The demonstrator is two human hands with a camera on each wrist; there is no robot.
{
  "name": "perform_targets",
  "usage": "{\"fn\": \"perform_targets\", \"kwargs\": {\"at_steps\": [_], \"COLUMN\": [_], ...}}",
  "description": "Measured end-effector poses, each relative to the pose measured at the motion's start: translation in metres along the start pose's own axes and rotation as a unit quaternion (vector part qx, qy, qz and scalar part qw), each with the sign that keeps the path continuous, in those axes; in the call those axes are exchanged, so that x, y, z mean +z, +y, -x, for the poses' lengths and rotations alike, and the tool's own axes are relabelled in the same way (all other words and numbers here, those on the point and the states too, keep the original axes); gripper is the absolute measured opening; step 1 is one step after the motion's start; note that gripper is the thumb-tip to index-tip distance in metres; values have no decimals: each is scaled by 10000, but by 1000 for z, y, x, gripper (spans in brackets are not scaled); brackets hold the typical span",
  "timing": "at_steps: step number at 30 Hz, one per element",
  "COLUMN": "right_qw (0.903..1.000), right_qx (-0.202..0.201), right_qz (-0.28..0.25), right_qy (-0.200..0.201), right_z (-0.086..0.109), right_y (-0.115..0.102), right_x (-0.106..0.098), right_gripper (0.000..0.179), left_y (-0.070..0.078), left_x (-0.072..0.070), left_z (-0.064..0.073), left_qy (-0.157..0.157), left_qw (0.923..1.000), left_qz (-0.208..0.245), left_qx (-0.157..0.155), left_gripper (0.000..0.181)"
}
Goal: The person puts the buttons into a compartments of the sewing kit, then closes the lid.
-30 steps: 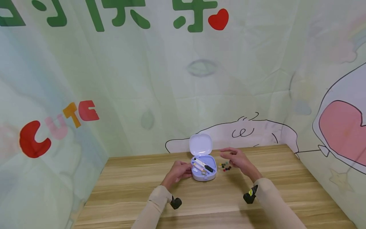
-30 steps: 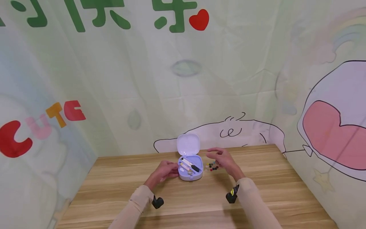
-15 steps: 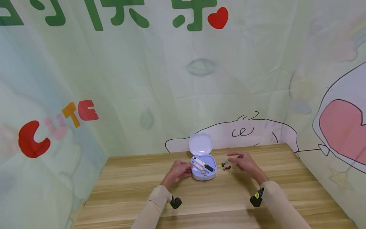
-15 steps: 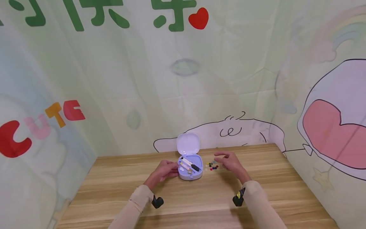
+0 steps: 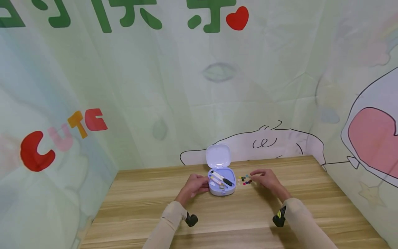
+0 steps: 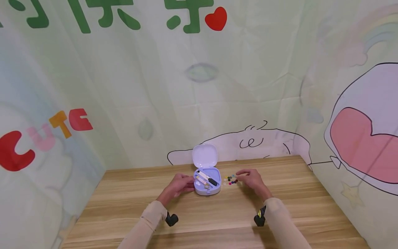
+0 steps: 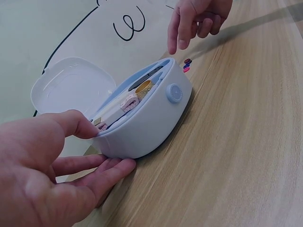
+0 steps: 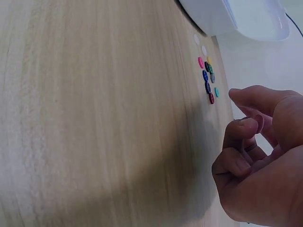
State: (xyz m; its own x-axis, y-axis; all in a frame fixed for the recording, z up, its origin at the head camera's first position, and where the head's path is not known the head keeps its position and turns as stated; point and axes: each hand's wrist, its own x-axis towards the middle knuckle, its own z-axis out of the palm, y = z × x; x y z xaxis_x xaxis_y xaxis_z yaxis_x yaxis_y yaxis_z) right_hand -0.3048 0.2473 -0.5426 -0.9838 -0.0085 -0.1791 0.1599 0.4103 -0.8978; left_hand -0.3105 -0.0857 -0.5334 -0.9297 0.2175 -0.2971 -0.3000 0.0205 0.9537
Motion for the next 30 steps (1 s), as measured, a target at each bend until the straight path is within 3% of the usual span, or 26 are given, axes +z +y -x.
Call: {"fn": "perform_targets", "kwargs": {"at_steps": [17, 30], "right_qw": [9986, 9988], "right_qx": [-40, 1], "right_qz": [488, 419], "right_qy": [201, 244], "right_z": [-2, 1], "right_y": [10, 8], "right_x": [10, 12], "right_gripper": [14, 8], "left_y": [2, 1], "left_x": [2, 0], "left_z": [3, 1], "left_qy": [17, 21], "left_qw": [9999, 9999], "left_qz": [-127, -119], "left_qx": [25, 9], "left_gripper": [25, 22]}}
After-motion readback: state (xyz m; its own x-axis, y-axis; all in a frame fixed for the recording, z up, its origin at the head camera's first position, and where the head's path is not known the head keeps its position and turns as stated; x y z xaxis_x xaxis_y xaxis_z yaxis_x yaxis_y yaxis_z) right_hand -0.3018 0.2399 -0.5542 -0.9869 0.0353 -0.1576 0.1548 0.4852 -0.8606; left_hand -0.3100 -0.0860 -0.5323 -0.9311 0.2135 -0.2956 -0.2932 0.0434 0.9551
